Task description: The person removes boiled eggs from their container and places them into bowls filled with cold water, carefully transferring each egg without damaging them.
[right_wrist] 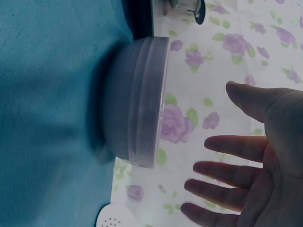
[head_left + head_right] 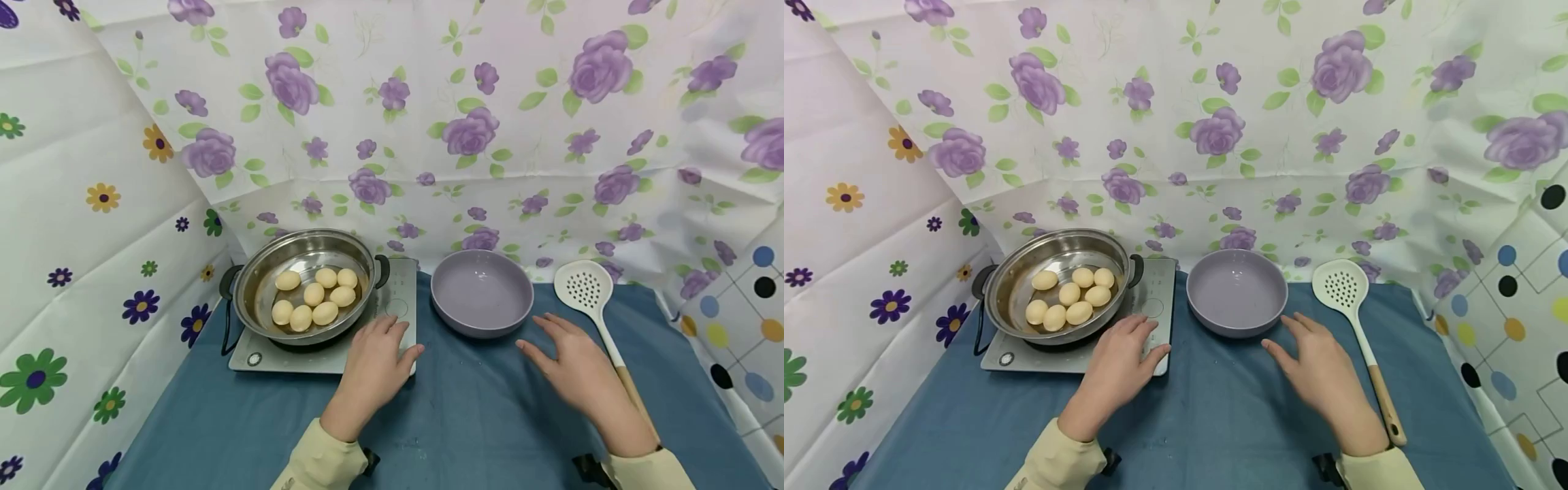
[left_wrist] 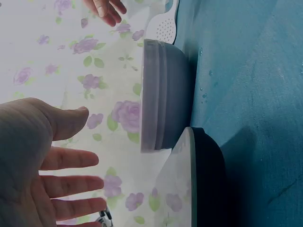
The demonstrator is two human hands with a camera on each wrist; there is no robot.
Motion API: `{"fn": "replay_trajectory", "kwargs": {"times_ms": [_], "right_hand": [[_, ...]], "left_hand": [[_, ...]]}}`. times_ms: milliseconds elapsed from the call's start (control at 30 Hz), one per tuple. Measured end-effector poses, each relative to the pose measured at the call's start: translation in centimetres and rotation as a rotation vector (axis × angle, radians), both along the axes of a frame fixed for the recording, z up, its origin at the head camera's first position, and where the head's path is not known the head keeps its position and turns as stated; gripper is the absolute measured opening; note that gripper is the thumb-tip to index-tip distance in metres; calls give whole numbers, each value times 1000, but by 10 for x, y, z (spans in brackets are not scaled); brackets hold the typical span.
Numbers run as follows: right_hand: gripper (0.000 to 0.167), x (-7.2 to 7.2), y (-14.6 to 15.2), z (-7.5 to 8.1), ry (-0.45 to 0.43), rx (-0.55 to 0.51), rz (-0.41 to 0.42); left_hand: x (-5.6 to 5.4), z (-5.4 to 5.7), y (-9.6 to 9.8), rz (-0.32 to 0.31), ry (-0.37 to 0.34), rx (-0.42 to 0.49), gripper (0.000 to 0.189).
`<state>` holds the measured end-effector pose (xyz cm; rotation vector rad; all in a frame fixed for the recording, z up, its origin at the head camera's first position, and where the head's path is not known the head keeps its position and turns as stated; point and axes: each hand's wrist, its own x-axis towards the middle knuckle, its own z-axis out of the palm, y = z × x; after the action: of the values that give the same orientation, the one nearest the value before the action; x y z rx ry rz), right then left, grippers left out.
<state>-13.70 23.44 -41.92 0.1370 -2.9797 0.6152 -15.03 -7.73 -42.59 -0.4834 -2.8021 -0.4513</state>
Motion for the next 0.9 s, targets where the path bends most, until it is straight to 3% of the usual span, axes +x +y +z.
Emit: {"fn": "replay_trajectory", "kwargs": {"times_ms": [133,333,567,767,900], "right_hand": [[80,-2,6,3,5,-9,-16],[83,-1,17,8,-78,-3,-71],[87,-2,42,9,-98,3,-139],[97,-5,82,-9,-172,43,-241],[104,-6,105,-26,-309,64,-342]], "left_hand": [[-1,0,-2,-6,21,17,38],[-1,-2,-7,12,-11,48,33],[-2,-3,-12,14,3,45,29],[-4,-5,-20,26,-8,60,28],[-6,-9,-24,32,-20,68,27]]}}
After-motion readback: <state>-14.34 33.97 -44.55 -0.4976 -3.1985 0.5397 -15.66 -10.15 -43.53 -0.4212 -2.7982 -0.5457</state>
